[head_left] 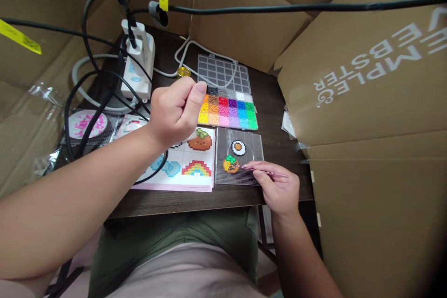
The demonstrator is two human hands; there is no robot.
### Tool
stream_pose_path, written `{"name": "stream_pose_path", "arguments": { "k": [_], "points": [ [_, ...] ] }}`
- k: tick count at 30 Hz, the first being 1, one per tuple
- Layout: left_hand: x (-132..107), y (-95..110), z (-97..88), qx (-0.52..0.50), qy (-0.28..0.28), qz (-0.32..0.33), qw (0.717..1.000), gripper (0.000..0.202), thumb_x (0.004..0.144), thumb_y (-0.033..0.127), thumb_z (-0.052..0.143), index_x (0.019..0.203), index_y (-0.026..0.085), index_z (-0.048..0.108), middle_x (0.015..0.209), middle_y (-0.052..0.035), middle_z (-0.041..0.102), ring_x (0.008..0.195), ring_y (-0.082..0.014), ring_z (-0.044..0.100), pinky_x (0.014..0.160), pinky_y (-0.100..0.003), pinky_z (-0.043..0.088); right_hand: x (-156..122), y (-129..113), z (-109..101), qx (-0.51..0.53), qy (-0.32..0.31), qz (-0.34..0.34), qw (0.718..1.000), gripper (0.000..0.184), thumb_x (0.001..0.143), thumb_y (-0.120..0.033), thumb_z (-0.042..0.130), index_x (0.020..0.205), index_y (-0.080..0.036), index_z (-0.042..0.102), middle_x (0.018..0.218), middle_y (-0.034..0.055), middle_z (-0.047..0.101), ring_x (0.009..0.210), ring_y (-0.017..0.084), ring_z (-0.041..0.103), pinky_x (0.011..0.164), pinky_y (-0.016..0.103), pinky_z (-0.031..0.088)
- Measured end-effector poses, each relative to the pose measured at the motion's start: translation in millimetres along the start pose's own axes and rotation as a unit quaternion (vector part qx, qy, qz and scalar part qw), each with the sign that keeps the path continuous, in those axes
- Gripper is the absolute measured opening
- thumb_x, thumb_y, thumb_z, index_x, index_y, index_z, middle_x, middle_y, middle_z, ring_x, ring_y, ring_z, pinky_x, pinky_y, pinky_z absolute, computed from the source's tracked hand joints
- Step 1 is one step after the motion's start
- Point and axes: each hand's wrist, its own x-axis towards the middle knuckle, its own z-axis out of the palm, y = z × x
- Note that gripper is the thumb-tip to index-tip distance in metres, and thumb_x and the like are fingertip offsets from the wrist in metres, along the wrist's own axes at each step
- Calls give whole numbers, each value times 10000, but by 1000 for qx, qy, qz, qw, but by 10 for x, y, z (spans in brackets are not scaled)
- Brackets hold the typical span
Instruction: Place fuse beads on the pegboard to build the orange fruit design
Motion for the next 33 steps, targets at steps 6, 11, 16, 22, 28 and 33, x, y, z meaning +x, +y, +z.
{"name": "stream_pose_path", "arguments": {
  "k": [6, 11, 16, 22, 28, 33],
  "points": [
    [-13, -28, 18, 15, -2, 6, 1000, 402, 934, 331, 519, 597, 198, 345, 503, 37, 306, 434, -77, 289, 437, -285, 251, -16, 45, 25, 11, 12, 2, 1000, 203, 845, -118, 670, 890, -285, 777, 890, -10, 782, 851, 142, 740, 818, 257, 604],
    [-12, -39, 27, 12, 8, 27, 1000, 392, 941, 286, 498, 593, 195, 342, 496, 40, 301, 434, -73, 293, 430, -273, 251, -16, 43, 25, -2, 1, 10, 1000, 206, 850, -119, 666, 892, -286, 778, 910, -11, 782, 860, 136, 740, 826, 248, 602],
    [-3, -45, 16, 20, 5, 49, 999, 367, 957, 203, 457, 603, 178, 363, 512, 51, 311, 457, -47, 284, 428, -219, 242, -12, 25, 29, -9, 1, 15, 1000, 177, 848, -134, 670, 877, -270, 780, 895, 1, 783, 859, 145, 741, 828, 260, 604],
    [2, -73, 5, 13, 1, 80, 997, 333, 931, 154, 499, 611, 175, 411, 497, 54, 336, 441, -32, 315, 408, -198, 252, -8, -1, 55, -11, 17, 33, 999, 132, 839, -173, 686, 864, -258, 783, 895, 26, 783, 849, 179, 746, 821, 313, 615],
    [-11, -53, 2, 9, -5, 49, 999, 355, 952, 184, 481, 606, 173, 401, 509, 46, 345, 460, -37, 309, 429, -215, 256, -9, -13, 68, -25, 16, 41, 999, 110, 837, -193, 690, 860, -246, 784, 895, 38, 783, 850, 190, 746, 816, 329, 618],
    [-5, -77, 5, 15, -1, 58, 998, 356, 949, 176, 492, 599, 171, 424, 496, 49, 354, 449, -29, 334, 418, -205, 262, -18, 3, 67, -20, 11, 38, 999, 131, 840, -177, 687, 871, -261, 784, 903, 23, 783, 860, 172, 744, 828, 301, 610]
  ]
}}
